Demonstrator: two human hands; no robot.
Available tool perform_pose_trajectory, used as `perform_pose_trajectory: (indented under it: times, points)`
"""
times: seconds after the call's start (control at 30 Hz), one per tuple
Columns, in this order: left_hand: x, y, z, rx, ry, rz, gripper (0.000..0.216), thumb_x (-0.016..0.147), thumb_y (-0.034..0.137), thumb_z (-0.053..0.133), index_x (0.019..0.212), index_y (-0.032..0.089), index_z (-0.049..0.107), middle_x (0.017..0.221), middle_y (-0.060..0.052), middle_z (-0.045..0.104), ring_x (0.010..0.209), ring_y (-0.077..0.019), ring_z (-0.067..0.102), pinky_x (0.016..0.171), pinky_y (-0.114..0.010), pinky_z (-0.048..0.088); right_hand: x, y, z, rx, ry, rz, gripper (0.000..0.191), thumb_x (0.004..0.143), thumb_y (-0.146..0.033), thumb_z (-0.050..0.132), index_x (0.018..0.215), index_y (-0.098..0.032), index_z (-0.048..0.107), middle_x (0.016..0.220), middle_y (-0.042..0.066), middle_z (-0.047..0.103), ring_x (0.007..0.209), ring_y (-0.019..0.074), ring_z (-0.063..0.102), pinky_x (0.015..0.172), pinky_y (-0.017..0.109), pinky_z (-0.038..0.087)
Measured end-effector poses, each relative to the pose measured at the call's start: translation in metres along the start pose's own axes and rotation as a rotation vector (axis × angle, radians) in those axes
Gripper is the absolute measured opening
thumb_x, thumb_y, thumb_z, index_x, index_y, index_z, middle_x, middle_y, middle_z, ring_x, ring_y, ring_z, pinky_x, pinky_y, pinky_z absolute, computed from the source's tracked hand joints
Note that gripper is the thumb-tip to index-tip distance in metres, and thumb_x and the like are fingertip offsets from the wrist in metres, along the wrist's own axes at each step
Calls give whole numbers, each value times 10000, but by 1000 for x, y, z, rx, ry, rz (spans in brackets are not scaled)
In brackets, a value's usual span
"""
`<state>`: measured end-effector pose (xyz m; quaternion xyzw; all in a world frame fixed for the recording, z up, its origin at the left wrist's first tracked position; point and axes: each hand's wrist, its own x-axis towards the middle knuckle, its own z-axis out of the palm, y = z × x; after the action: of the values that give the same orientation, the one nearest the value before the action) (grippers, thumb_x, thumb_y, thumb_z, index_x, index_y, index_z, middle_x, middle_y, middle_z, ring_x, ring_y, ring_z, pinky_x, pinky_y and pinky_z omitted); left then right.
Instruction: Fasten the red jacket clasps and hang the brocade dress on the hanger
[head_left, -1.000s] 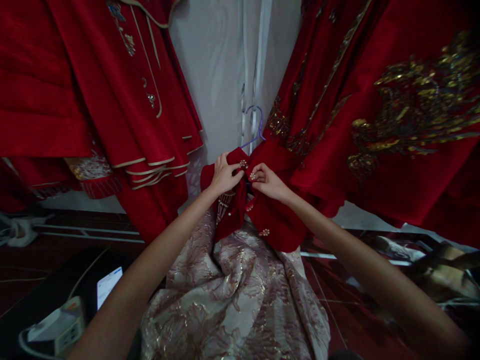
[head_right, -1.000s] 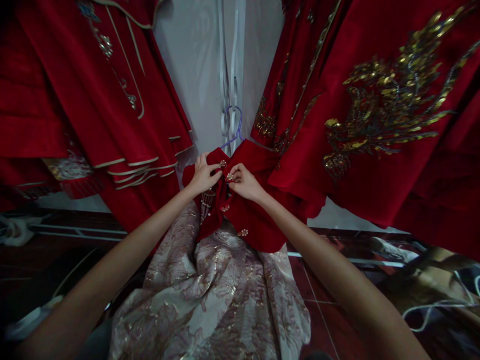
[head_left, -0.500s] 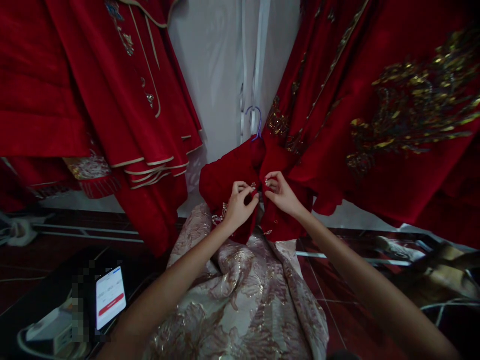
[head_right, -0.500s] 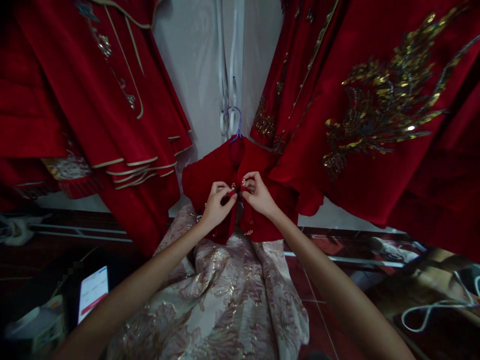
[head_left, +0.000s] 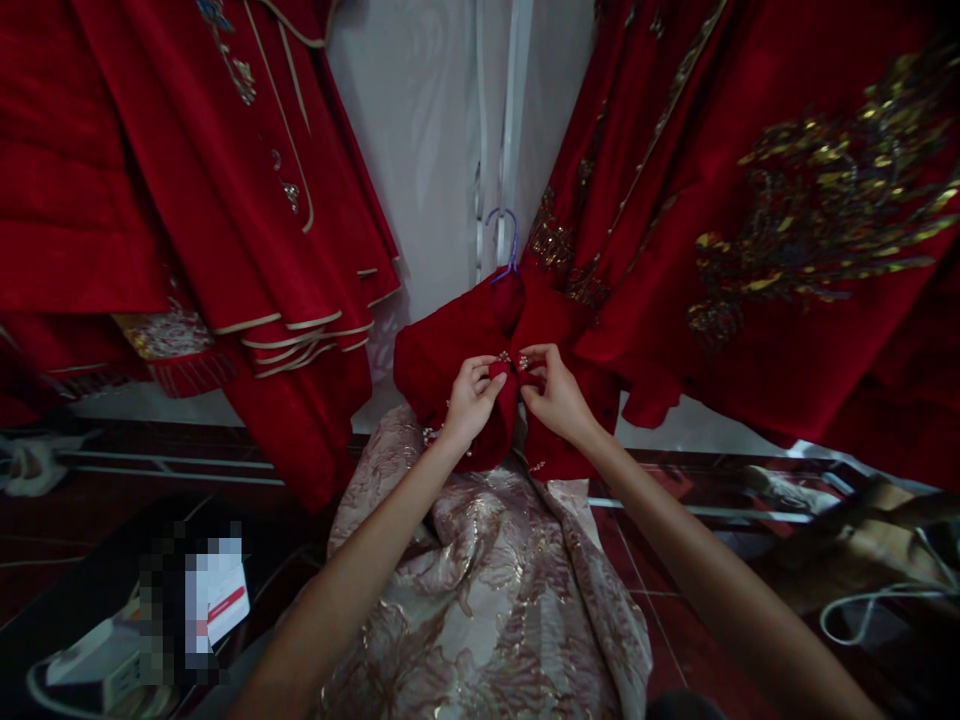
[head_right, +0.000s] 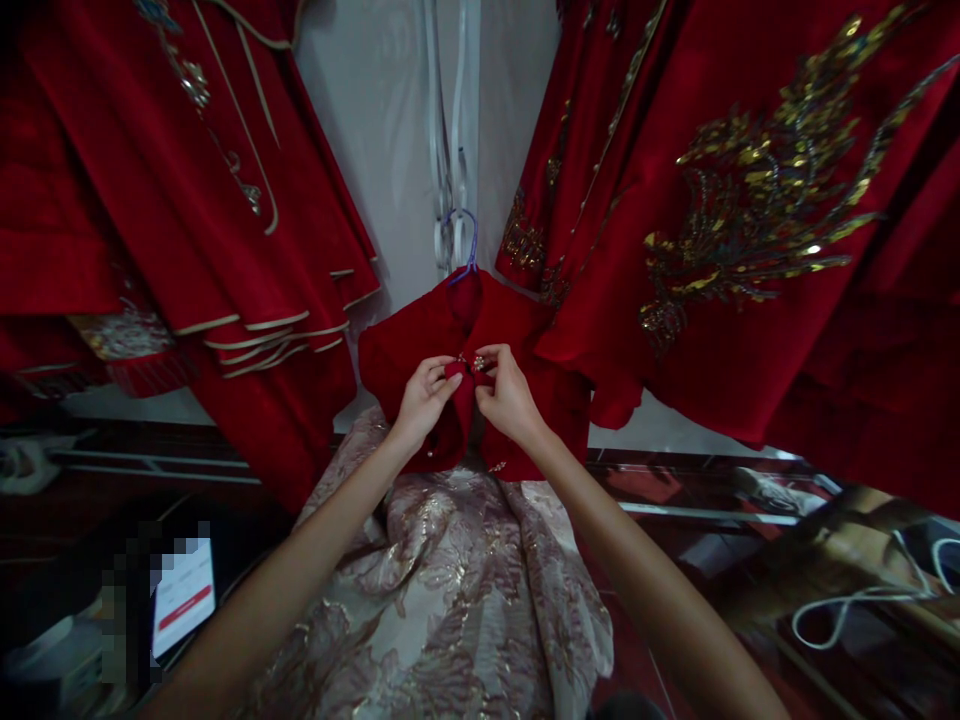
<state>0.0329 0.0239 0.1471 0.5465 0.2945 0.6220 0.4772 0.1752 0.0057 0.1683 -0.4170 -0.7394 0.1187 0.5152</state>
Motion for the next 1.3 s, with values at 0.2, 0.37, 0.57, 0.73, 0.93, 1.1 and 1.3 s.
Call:
perform_pose_trajectory:
  times: [0.2, 0.37, 0.57, 0.73, 0.93, 1.1, 1.3]
  points:
    - [-8, 7, -2, -84, -83, -212, 329, 714, 208, 665, 1014, 165, 536, 992, -43, 617, 801, -93, 596, 740, -221, 457, 0, 1, 3, -32, 7, -5, 462, 657, -38, 447, 1091, -196, 434, 1053, 89, 542, 863, 176, 569, 735, 316, 488]
    - [-8, 8, -8, -71, -132, -219, 339, 704, 218, 681, 1017, 175, 558, 1030, -36, 621, 789, -82, 586, 745, -212, 447, -2, -1, 0, -69, -12, -33, 480, 675, -42, 451, 1129, -198, 452, 1100, 93, 533, 876, 173, 552, 752, 318, 480]
    - [6, 23, -14, 9, -275, -304, 322, 685, 155, 689, 969, 166, 537, 1009, -37, 612, 789, -87, 588, 766, -261, 454, -2, -1, -1, -95, -44, -41, 465, 685, -62, 471, 1130, -198, 461, 1026, 79, 522, 807, 162, 533, 724, 309, 472]
    - [18, 37, -17, 111, -371, -365, 296, 690, 92, 661, 941, 163, 521, 921, -16, 620, 720, -67, 577, 745, -264, 465, -1, 0, -1, -100, -62, -53, 444, 690, -60, 465, 1111, -201, 475, 1002, 70, 529, 806, 160, 539, 701, 298, 471]
    - [21, 35, -11, 229, -316, -316, 122, 760, 140, 598, 875, 130, 559, 863, -40, 625, 724, -87, 585, 685, -246, 489, -4, -5, -3, -76, -34, -22, 438, 716, -83, 480, 1138, -200, 510, 1050, 75, 539, 796, 147, 565, 667, 280, 498]
    - [26, 22, -9, 474, -280, 17, 35, 747, 166, 591, 766, 137, 593, 772, -31, 647, 702, -106, 601, 664, -222, 481, -8, -10, -3, -17, -12, -2, 389, 797, -205, 520, 1185, -215, 528, 1081, 83, 545, 795, 152, 590, 617, 272, 535]
    - [21, 29, -7, 730, -331, 278, 121, 777, 276, 559, 775, 166, 609, 704, -10, 649, 625, -106, 602, 585, -195, 459, -4, -4, -6, 27, 41, 25, 314, 849, -319, 522, 1131, -204, 597, 1087, 84, 602, 781, 151, 627, 630, 274, 557]
